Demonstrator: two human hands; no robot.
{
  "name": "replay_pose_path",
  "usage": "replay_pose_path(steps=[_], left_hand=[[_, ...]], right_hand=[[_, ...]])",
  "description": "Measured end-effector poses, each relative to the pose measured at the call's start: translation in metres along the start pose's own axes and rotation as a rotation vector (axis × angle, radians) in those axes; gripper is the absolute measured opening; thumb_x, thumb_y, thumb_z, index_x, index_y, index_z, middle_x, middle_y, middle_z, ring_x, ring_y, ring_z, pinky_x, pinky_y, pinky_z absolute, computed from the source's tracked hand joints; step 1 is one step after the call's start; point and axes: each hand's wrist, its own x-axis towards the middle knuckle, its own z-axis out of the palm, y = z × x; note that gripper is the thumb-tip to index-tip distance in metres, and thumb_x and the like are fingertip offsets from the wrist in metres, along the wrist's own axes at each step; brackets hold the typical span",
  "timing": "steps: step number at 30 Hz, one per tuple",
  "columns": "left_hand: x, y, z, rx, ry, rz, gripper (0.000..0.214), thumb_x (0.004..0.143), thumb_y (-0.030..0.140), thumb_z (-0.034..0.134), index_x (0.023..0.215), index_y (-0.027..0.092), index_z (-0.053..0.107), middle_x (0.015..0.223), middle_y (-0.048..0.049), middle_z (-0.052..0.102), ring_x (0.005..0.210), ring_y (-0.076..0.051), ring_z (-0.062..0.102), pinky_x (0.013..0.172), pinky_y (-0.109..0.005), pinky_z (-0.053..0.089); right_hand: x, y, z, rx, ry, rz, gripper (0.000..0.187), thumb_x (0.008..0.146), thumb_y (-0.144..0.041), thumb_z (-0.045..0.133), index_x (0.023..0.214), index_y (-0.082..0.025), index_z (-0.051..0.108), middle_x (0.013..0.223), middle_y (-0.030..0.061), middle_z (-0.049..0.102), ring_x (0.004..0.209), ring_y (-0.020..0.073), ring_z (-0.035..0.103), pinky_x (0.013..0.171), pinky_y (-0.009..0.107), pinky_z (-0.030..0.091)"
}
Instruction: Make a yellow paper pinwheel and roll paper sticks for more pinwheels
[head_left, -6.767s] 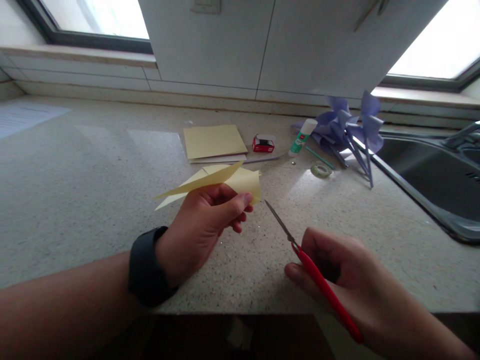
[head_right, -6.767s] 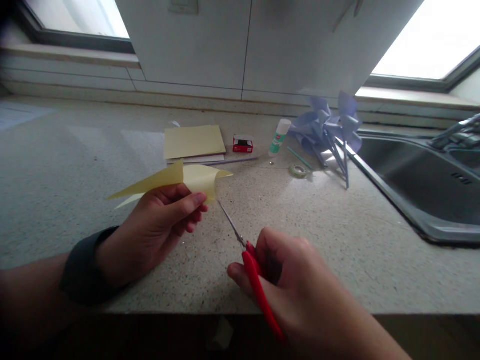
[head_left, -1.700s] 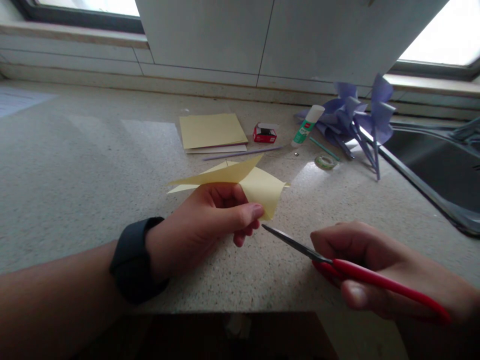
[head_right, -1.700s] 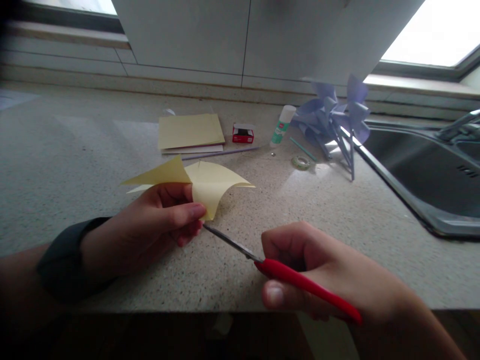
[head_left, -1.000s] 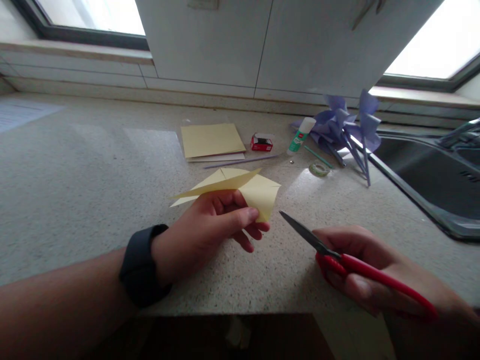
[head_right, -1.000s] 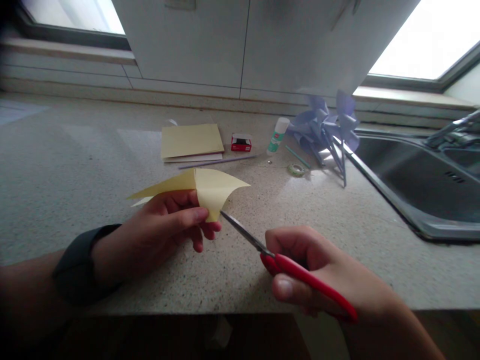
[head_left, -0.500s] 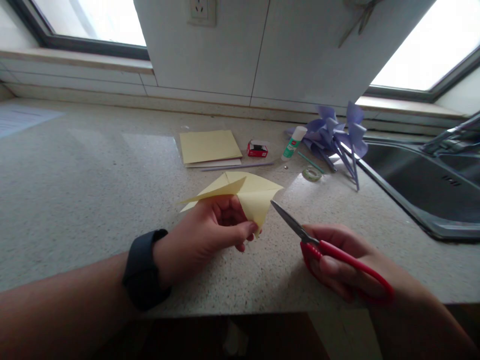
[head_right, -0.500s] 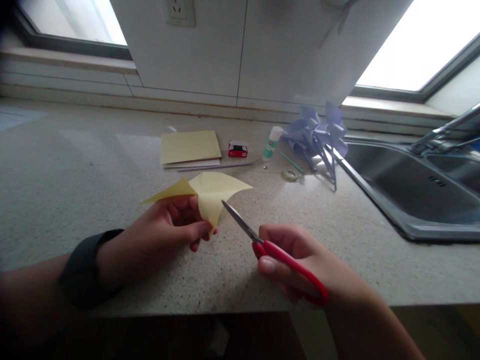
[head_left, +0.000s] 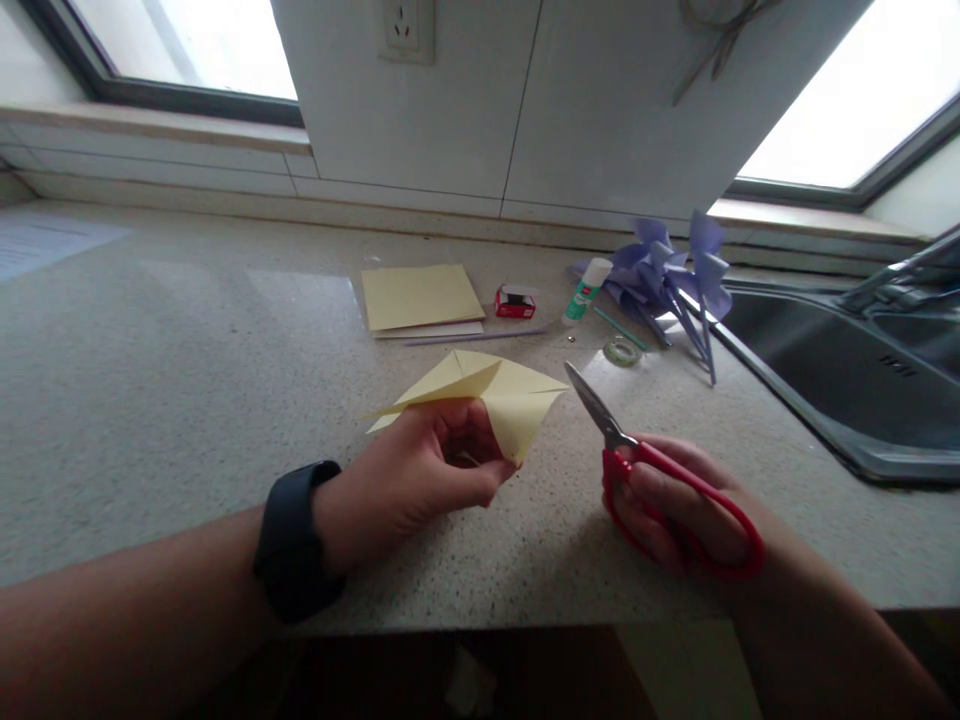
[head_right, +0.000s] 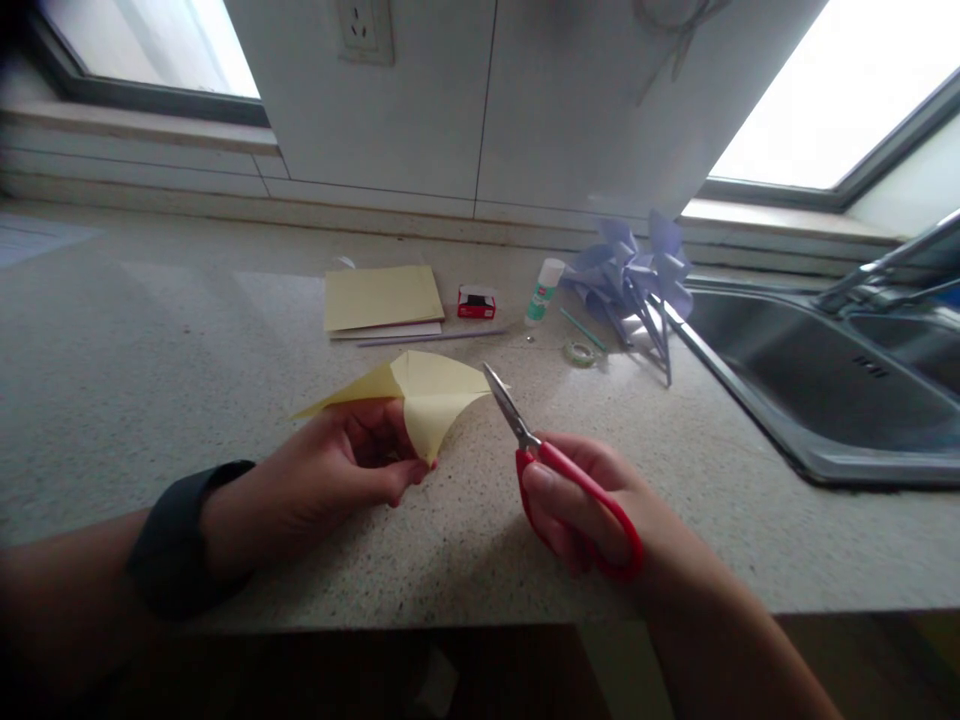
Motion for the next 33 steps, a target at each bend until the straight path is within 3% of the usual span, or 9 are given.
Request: replay_pose_path(steps=[9,13,17,22,26,33], left_hand=[[-0.003,0.007,0.002,-0.013,-0.026,-0.028,0.013,0.083,0.013,0.071,0.094,0.018,0.074,0.082,0.0019,0.067,0.071,-0.009,0.053,0.067,-0.022,0.041],[-0.002,0.005,0.002,-0.013,-0.023,-0.02,0.013,0.083,0.011,0.069,0.092,0.019,0.073,0.082,0.002,0.067,0.071,-0.009,0.053,0.065,-0.021,0.041],[-0.001,0.003,0.002,-0.044,-0.056,0.008,0.018,0.083,0.009,0.069,0.096,0.02,0.073,0.088,0.0024,0.068,0.074,-0.008,0.055,0.069,-0.021,0.042],[0.0,0.0,0.002,-0.015,-0.099,0.054,0.025,0.085,0.01,0.067,0.106,0.022,0.072,0.093,0.0018,0.066,0.082,-0.01,0.057,0.075,-0.023,0.042],[-0.002,-0.001,0.002,0.023,-0.132,0.063,0.022,0.085,0.011,0.066,0.104,0.022,0.069,0.093,0.0012,0.064,0.086,-0.012,0.057,0.081,-0.027,0.043],[-0.007,0.004,0.003,0.141,-0.202,0.016,0.012,0.083,0.017,0.065,0.094,0.017,0.061,0.09,-0.0013,0.059,0.088,-0.017,0.058,0.083,-0.034,0.046]], right_hand=[[0.002,-0.003,0.004,0.012,0.085,-0.032,0.046,0.089,-0.058,0.062,0.064,-0.021,0.053,0.049,-0.0031,0.047,0.045,0.0094,0.039,0.044,0.027,0.022],[0.006,0.002,0.001,0.055,0.232,-0.033,0.047,0.087,-0.059,0.063,0.061,-0.022,0.053,0.049,-0.0026,0.047,0.045,0.0098,0.037,0.044,0.027,0.024],[0.012,0.003,-0.008,0.113,0.446,-0.126,0.048,0.087,-0.058,0.064,0.058,-0.022,0.053,0.05,-0.0018,0.047,0.046,0.0099,0.041,0.044,0.025,0.033],[0.011,-0.009,-0.019,-0.075,0.644,-0.057,0.044,0.079,-0.065,0.072,0.075,-0.021,0.066,0.059,0.002,0.062,0.046,0.0108,0.051,0.036,0.021,0.035],[0.015,-0.019,-0.031,-0.161,0.649,-0.019,0.049,0.074,-0.068,0.076,0.084,-0.021,0.065,0.076,0.0091,0.073,0.055,0.0141,0.062,0.036,0.019,0.038],[0.048,-0.032,-0.054,-0.224,0.53,0.115,0.046,0.083,-0.061,0.072,0.087,-0.016,0.065,0.078,0.0117,0.075,0.051,0.0108,0.06,0.035,0.016,0.035]])
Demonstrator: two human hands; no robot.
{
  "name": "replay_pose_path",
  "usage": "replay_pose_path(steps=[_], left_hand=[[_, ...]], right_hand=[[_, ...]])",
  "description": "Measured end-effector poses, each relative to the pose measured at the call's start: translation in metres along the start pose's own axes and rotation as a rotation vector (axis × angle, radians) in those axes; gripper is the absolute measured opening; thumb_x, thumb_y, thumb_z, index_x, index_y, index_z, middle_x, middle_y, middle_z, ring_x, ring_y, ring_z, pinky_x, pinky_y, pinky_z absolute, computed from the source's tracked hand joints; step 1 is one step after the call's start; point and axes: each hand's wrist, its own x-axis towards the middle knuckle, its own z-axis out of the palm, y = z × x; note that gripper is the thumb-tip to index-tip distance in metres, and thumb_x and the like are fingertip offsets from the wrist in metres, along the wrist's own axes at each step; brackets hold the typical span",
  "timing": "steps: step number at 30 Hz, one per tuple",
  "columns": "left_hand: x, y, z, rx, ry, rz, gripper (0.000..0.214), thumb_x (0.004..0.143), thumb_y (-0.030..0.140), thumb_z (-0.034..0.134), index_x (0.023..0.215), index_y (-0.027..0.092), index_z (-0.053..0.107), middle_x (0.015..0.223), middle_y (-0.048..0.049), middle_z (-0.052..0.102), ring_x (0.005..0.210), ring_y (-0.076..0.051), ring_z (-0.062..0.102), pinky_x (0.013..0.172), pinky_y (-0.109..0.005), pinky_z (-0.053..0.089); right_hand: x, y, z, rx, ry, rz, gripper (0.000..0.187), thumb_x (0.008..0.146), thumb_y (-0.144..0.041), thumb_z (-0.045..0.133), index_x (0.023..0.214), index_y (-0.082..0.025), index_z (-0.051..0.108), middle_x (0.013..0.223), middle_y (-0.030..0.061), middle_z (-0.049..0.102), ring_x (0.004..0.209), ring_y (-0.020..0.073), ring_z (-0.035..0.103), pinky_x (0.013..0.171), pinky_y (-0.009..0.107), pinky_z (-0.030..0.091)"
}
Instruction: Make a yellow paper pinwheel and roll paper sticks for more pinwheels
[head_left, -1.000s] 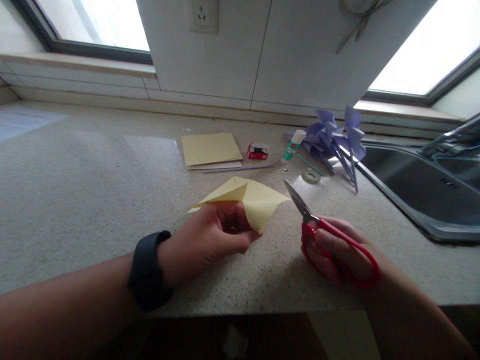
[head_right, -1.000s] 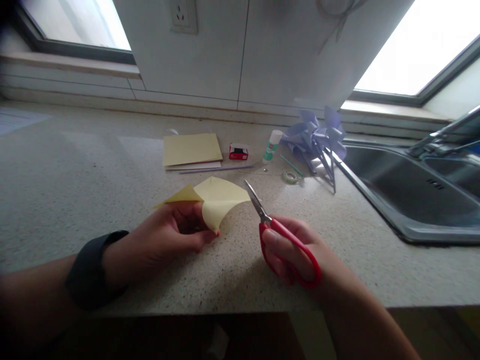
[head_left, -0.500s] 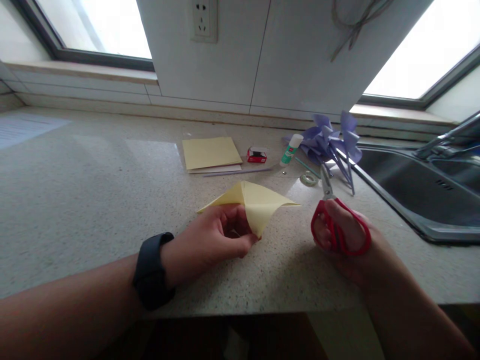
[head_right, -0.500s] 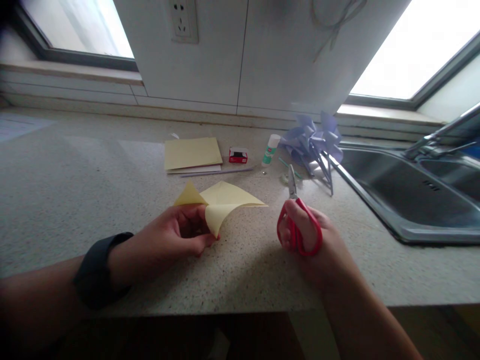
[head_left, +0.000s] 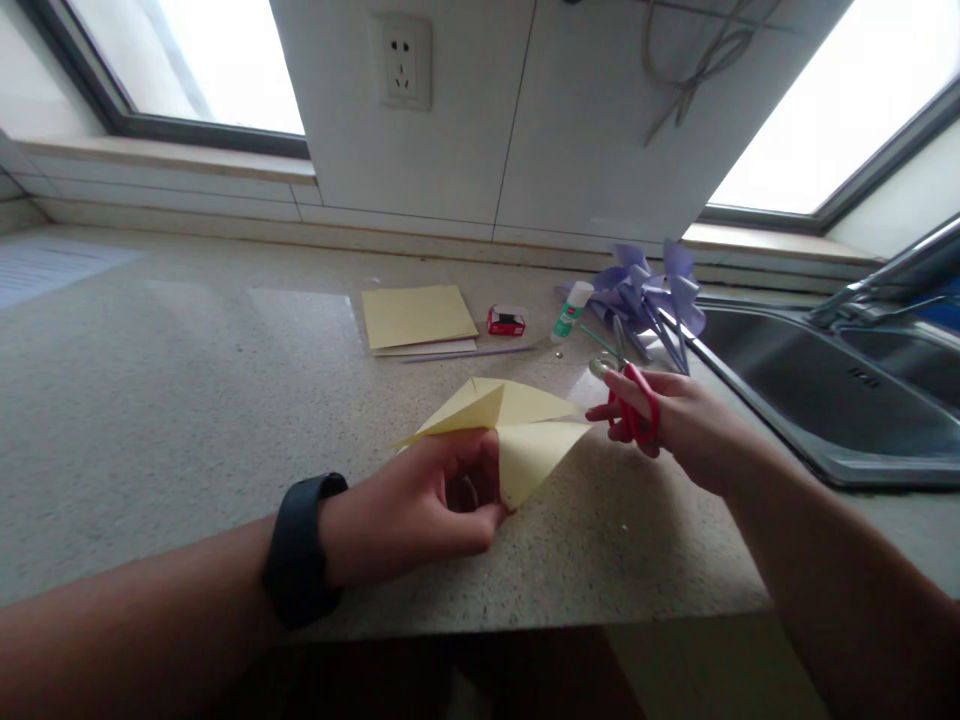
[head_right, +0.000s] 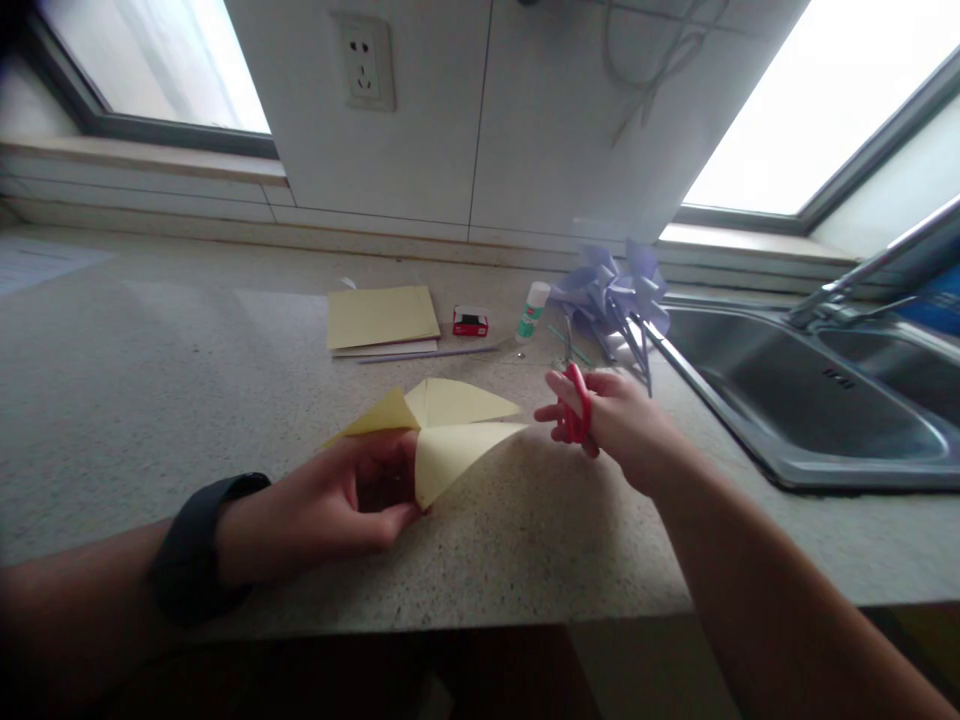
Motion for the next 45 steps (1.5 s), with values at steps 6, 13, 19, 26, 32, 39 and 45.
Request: replay_pose_path(steps=[6,13,19,26,32,39,45], left_hand=[[-0.001,0.0,0.002,0.003,-0.043,0.003,0.015,0.08,0.017,0.066,0.094,0.018,0.059,0.09,-0.0018,0.06,0.088,-0.018,0.06,0.082,-0.033,0.048],[-0.001,0.003,0.001,-0.013,-0.079,-0.009,0.016,0.081,0.016,0.065,0.097,0.018,0.063,0.096,-0.0048,0.065,0.089,-0.019,0.063,0.081,-0.032,0.049],[-0.001,0.009,0.001,-0.067,-0.098,-0.026,0.019,0.08,0.011,0.064,0.098,0.018,0.062,0.096,-0.0033,0.066,0.092,-0.018,0.064,0.083,-0.031,0.048],[-0.002,0.008,0.0,-0.104,-0.092,-0.03,0.025,0.08,0.01,0.065,0.104,0.018,0.065,0.098,-0.0038,0.067,0.09,-0.017,0.063,0.081,-0.029,0.046],[-0.003,0.008,-0.003,-0.2,-0.027,0.003,0.027,0.081,0.011,0.067,0.106,0.019,0.07,0.095,-0.0021,0.068,0.083,-0.013,0.061,0.074,-0.023,0.046],[-0.001,0.003,-0.008,-0.582,0.282,0.199,0.018,0.077,0.016,0.059,0.087,0.019,0.074,0.074,-0.0006,0.062,0.06,-0.011,0.053,0.051,-0.02,0.045],[0.001,0.003,-0.005,-0.536,0.376,0.19,0.032,0.08,0.014,0.062,0.107,0.021,0.077,0.103,-0.0074,0.072,0.084,-0.018,0.063,0.06,-0.025,0.055]], right_hand=[[0.024,-0.001,0.004,0.037,-0.184,0.027,0.04,0.077,-0.055,0.08,0.085,-0.018,0.069,0.084,0.0106,0.076,0.063,0.0142,0.067,0.05,0.021,0.052],[0.026,0.006,-0.005,0.196,-0.292,-0.082,0.033,0.065,-0.033,0.092,0.079,-0.017,0.067,0.071,0.003,0.069,0.054,0.0094,0.06,0.047,0.02,0.047],[0.022,0.006,-0.003,0.011,-0.334,-0.11,0.036,0.079,-0.052,0.079,0.078,-0.018,0.068,0.071,0.0049,0.066,0.053,0.0099,0.053,0.042,0.021,0.039],[0.019,-0.006,0.004,0.041,-0.414,-0.2,0.033,0.078,-0.046,0.081,0.074,-0.018,0.064,0.066,0.0006,0.059,0.053,0.0088,0.049,0.044,0.021,0.036],[0.018,-0.01,0.003,0.083,-0.454,-0.234,0.034,0.07,-0.035,0.088,0.073,-0.017,0.059,0.063,-0.0045,0.053,0.052,0.0066,0.046,0.045,0.019,0.035],[0.014,-0.025,0.025,0.308,-0.266,-0.324,0.035,0.065,-0.033,0.09,0.077,-0.02,0.059,0.067,-0.0049,0.056,0.054,0.0079,0.051,0.047,0.022,0.042],[0.004,-0.039,0.054,0.437,-0.219,-0.424,0.032,0.07,-0.035,0.086,0.08,-0.021,0.059,0.069,-0.0049,0.058,0.052,0.0075,0.049,0.047,0.024,0.043]])
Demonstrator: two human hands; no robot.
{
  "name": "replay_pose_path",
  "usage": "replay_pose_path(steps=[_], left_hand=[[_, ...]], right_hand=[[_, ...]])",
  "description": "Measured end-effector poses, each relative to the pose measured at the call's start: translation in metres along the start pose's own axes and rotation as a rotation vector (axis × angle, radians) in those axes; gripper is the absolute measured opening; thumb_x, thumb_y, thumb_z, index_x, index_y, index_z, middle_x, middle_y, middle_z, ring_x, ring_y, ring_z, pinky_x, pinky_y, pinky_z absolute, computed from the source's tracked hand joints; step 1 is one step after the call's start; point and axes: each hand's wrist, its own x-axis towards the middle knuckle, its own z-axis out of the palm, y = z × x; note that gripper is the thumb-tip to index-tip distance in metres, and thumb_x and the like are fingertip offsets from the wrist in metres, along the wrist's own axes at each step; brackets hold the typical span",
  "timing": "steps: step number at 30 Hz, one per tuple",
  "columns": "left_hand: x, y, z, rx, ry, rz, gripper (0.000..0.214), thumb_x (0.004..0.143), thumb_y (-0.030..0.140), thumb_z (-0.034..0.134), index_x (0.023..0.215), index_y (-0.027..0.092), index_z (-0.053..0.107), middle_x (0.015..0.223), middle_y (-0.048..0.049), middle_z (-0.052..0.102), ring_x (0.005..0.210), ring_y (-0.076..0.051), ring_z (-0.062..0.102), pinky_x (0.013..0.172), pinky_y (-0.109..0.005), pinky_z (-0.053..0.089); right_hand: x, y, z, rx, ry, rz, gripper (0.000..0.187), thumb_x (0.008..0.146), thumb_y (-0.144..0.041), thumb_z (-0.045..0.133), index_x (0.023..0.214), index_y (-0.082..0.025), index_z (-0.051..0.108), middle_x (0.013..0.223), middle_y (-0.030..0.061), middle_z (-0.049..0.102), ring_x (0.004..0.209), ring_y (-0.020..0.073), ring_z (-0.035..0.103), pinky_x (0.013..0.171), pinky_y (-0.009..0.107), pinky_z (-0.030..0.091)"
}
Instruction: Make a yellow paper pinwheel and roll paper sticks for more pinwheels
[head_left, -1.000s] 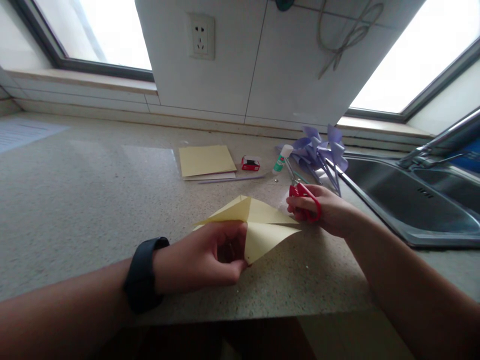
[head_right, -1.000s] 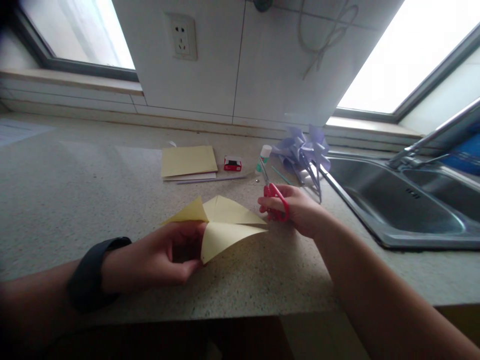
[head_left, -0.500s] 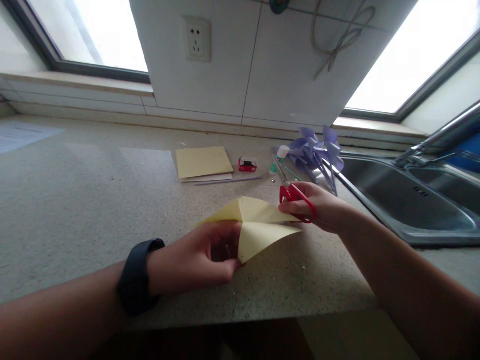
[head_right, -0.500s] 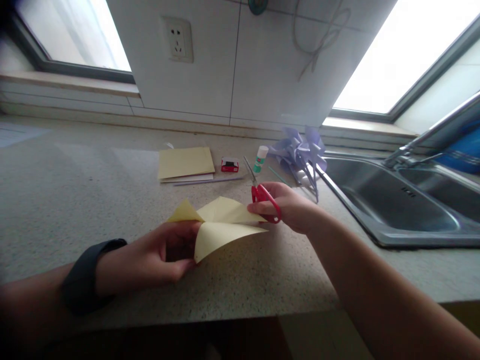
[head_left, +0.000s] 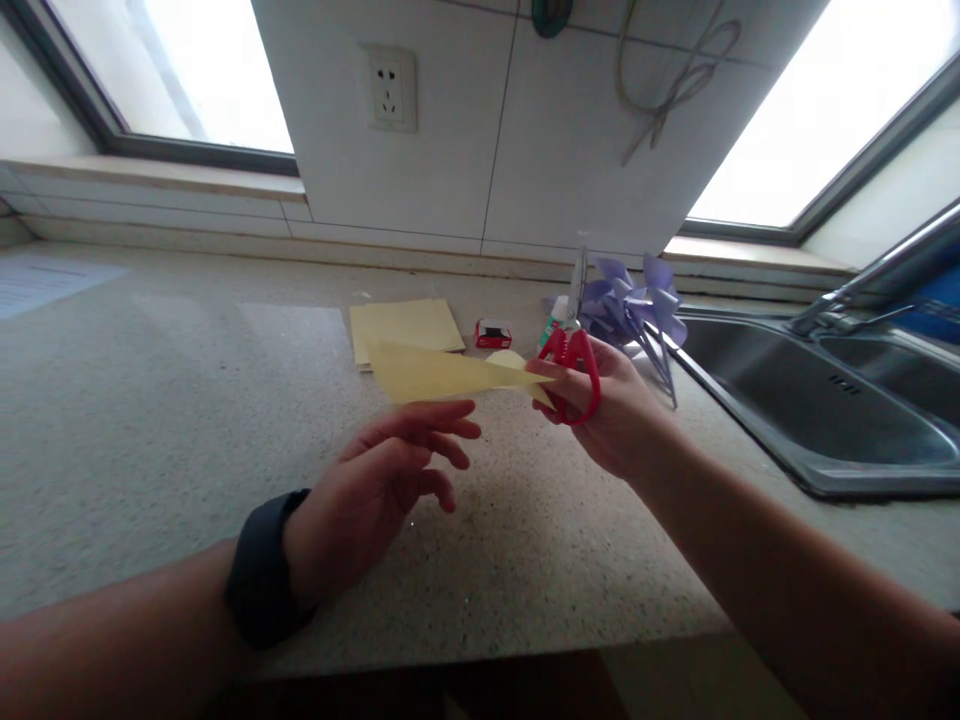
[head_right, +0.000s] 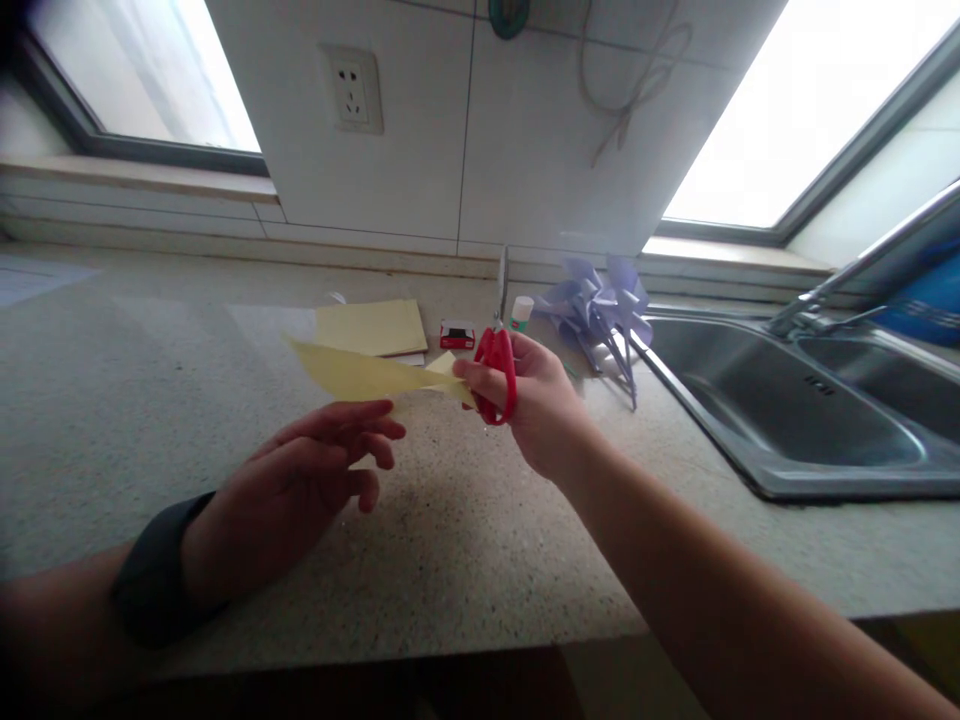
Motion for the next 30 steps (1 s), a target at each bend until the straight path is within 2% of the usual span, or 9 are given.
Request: replay_pose_path(steps=[4,6,9,13,20,25,30], left_hand=[[0.002,-0.006,0.002,0.163,-0.04,-0.092,0.022,0.09,0.03,0.068,0.109,0.022,0.076,0.107,-0.0087,0.073,0.09,-0.019,0.065,0.067,-0.027,0.055],[0.004,-0.008,0.002,0.218,-0.047,-0.12,0.022,0.09,0.035,0.071,0.106,0.021,0.076,0.108,-0.0085,0.073,0.09,-0.019,0.065,0.069,-0.027,0.055],[0.007,-0.008,0.003,0.26,0.014,-0.083,0.018,0.088,0.034,0.072,0.095,0.018,0.075,0.098,-0.0065,0.072,0.084,-0.017,0.064,0.067,-0.026,0.054],[0.008,-0.005,0.007,0.177,0.094,-0.028,0.02,0.084,0.032,0.077,0.097,0.018,0.072,0.093,-0.0039,0.069,0.076,-0.015,0.061,0.061,-0.024,0.052],[0.008,-0.007,0.006,0.067,0.149,0.019,0.015,0.089,0.027,0.073,0.103,0.022,0.069,0.091,0.001,0.066,0.07,-0.009,0.058,0.057,-0.018,0.048],[0.009,-0.004,0.006,0.044,0.246,0.032,0.018,0.084,0.024,0.078,0.095,0.019,0.065,0.083,0.0028,0.064,0.063,-0.007,0.057,0.053,-0.018,0.048],[0.009,-0.003,0.007,0.004,0.227,0.033,0.017,0.084,0.022,0.078,0.095,0.018,0.065,0.085,0.0025,0.066,0.066,-0.008,0.06,0.054,-0.017,0.051]], right_hand=[[-0.01,0.011,0.018,-0.002,0.006,-0.033,0.034,0.07,-0.034,0.086,0.076,-0.022,0.055,0.062,-0.0066,0.056,0.051,0.007,0.048,0.045,0.022,0.037],[-0.016,0.016,0.025,-0.036,0.003,-0.049,0.035,0.07,-0.035,0.085,0.076,-0.022,0.054,0.063,-0.0065,0.057,0.053,0.0076,0.05,0.047,0.022,0.039],[-0.024,0.021,0.033,-0.049,-0.038,-0.047,0.036,0.07,-0.036,0.086,0.077,-0.022,0.053,0.067,-0.0049,0.062,0.057,0.0097,0.055,0.051,0.025,0.045],[-0.031,0.023,0.039,-0.081,-0.072,-0.083,0.037,0.068,-0.032,0.088,0.077,-0.023,0.053,0.069,-0.0042,0.063,0.059,0.0117,0.059,0.055,0.028,0.05],[-0.033,0.025,0.036,-0.104,-0.115,-0.111,0.035,0.07,-0.027,0.087,0.076,-0.022,0.053,0.07,-0.0029,0.066,0.058,0.0112,0.061,0.054,0.026,0.05],[-0.028,0.03,0.027,-0.105,-0.195,-0.121,0.034,0.068,-0.022,0.088,0.079,-0.021,0.056,0.076,-0.001,0.071,0.063,0.012,0.065,0.058,0.025,0.053],[-0.023,0.034,0.025,-0.053,-0.296,-0.048,0.035,0.067,-0.02,0.089,0.082,-0.022,0.057,0.081,-0.0012,0.073,0.069,0.012,0.068,0.062,0.024,0.055]])
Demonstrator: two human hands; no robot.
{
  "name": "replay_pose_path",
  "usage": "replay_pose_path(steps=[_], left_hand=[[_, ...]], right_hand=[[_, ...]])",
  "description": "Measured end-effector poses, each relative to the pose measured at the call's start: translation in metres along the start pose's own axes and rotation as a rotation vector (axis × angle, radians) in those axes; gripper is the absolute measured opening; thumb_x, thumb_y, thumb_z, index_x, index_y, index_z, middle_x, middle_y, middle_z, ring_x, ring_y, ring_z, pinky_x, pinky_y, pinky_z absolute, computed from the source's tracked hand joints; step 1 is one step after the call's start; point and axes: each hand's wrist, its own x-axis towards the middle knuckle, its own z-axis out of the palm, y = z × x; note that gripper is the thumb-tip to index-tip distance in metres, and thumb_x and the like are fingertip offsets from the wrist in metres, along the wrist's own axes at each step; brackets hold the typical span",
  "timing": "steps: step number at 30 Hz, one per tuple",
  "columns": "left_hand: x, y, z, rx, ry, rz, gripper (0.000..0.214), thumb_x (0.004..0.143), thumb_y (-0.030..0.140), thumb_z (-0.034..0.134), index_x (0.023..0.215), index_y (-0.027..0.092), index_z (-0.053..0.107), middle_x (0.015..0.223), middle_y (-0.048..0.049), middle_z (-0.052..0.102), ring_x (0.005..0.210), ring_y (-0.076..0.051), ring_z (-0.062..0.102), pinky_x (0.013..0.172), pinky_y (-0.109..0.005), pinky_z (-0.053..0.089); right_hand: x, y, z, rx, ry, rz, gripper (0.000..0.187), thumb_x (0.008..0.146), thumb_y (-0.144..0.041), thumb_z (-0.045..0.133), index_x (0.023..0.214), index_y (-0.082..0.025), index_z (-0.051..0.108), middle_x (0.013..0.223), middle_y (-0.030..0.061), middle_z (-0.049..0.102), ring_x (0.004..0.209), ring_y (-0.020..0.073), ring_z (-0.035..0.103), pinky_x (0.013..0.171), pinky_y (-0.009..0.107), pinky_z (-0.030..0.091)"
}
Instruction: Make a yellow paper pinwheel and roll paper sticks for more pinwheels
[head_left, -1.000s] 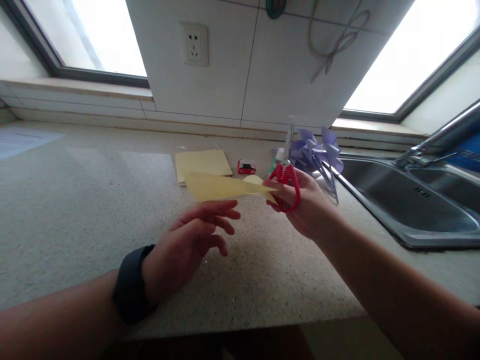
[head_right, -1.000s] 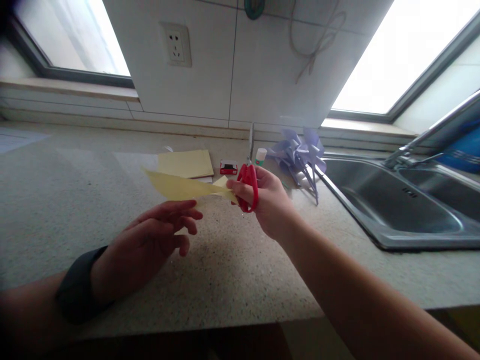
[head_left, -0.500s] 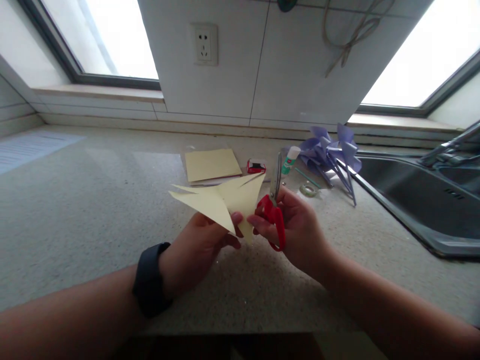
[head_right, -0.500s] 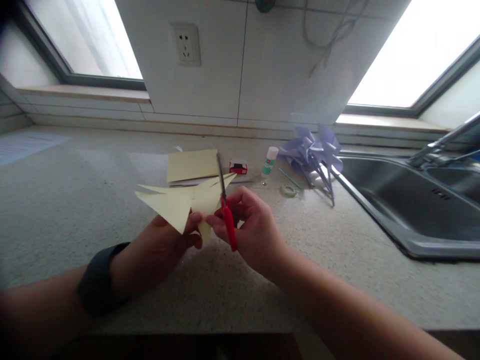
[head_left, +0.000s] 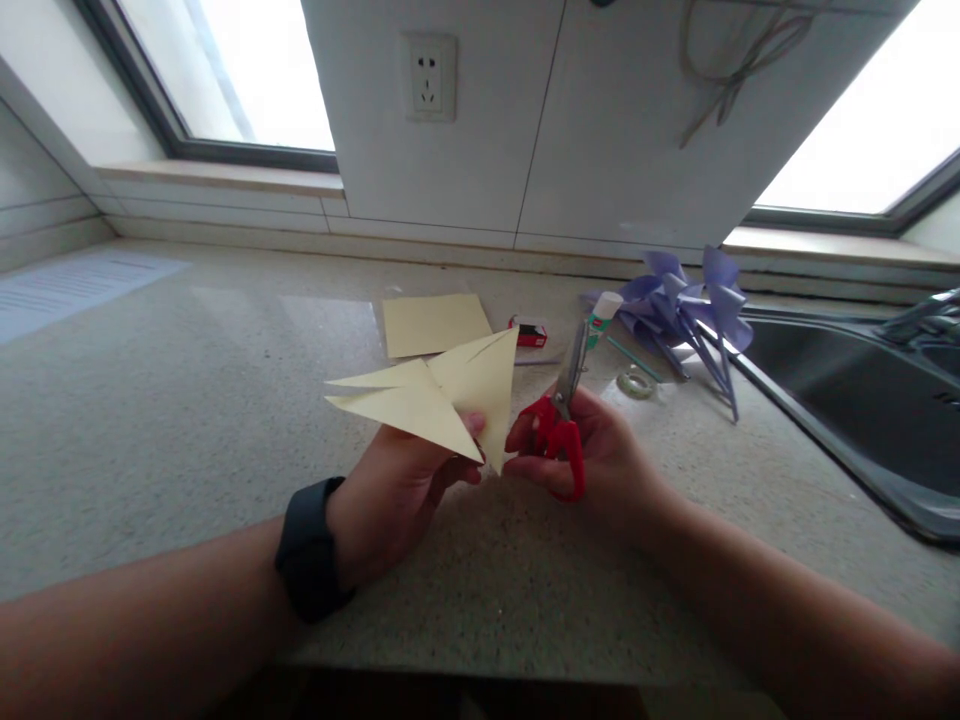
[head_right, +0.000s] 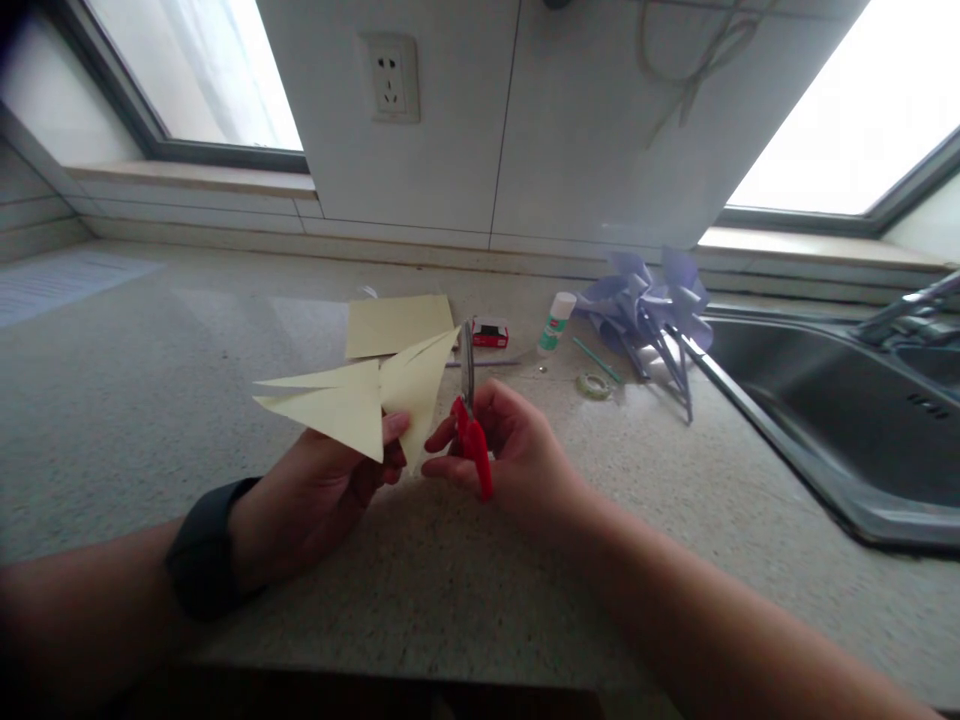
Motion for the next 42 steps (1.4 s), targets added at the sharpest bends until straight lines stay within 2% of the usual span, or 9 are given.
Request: replay_pose_path(steps=[5,12,23,29,33,37,42], left_hand=[[-0.0001,-0.0015,0.0009,-0.027,0.007,-0.014,0.014,0.084,0.02,0.077,0.094,0.018,0.068,0.082,0.0023,0.066,0.064,-0.007,0.061,0.057,-0.017,0.052],[0.001,-0.0021,0.0009,0.01,-0.013,-0.007,0.019,0.085,0.017,0.075,0.104,0.018,0.07,0.095,-0.001,0.071,0.073,-0.01,0.065,0.062,-0.018,0.056],[0.0016,-0.0041,-0.0012,0.121,-0.013,0.041,0.016,0.079,0.022,0.083,0.085,0.015,0.07,0.077,0.0011,0.067,0.066,-0.009,0.064,0.055,-0.016,0.056],[0.0016,-0.0063,-0.0031,0.172,-0.037,0.052,0.018,0.081,0.026,0.082,0.078,0.015,0.068,0.073,0.0013,0.066,0.065,-0.009,0.064,0.054,-0.016,0.056],[0.001,-0.007,-0.0037,0.167,-0.033,0.038,0.018,0.082,0.027,0.081,0.09,0.017,0.069,0.082,0.0004,0.069,0.065,-0.011,0.065,0.053,-0.019,0.058],[0.0006,-0.0061,-0.0028,0.151,-0.034,0.009,0.033,0.082,0.029,0.081,0.11,0.02,0.067,0.088,-0.0005,0.071,0.065,-0.011,0.065,0.052,-0.02,0.057],[-0.0008,-0.004,-0.0012,0.184,-0.026,0.025,0.037,0.078,0.028,0.084,0.11,0.019,0.067,0.087,-0.0004,0.07,0.064,-0.011,0.063,0.05,-0.017,0.055]], right_hand=[[0.0023,0.0029,0.0037,0.046,-0.004,0.052,0.043,0.061,-0.021,0.092,0.08,-0.021,0.054,0.076,-0.0032,0.07,0.065,0.0115,0.067,0.06,0.023,0.055],[0.005,-0.0015,0.0036,-0.059,0.045,0.036,0.041,0.067,-0.034,0.09,0.081,-0.022,0.053,0.077,-0.0021,0.068,0.066,0.0123,0.065,0.059,0.025,0.053],[0.0068,-0.0031,0.0031,-0.098,0.061,0.059,0.04,0.071,-0.04,0.086,0.082,-0.021,0.053,0.075,-0.0027,0.066,0.065,0.0117,0.062,0.056,0.024,0.049],[0.0064,-0.0032,0.0044,-0.075,0.084,0.085,0.042,0.07,-0.043,0.087,0.081,-0.021,0.052,0.075,-0.0025,0.067,0.064,0.0116,0.062,0.056,0.025,0.05],[0.0066,-0.0021,0.0035,-0.086,0.077,0.093,0.043,0.069,-0.043,0.088,0.082,-0.021,0.054,0.076,-0.002,0.068,0.066,0.0126,0.064,0.058,0.026,0.052],[0.0073,-0.001,0.003,-0.059,0.071,0.091,0.042,0.069,-0.04,0.089,0.082,-0.021,0.054,0.077,-0.0016,0.069,0.068,0.0132,0.066,0.06,0.026,0.053],[0.0071,-0.0008,0.003,-0.001,0.052,0.08,0.035,0.071,-0.029,0.088,0.082,-0.021,0.056,0.078,-0.0025,0.071,0.067,0.0117,0.067,0.062,0.024,0.054]])
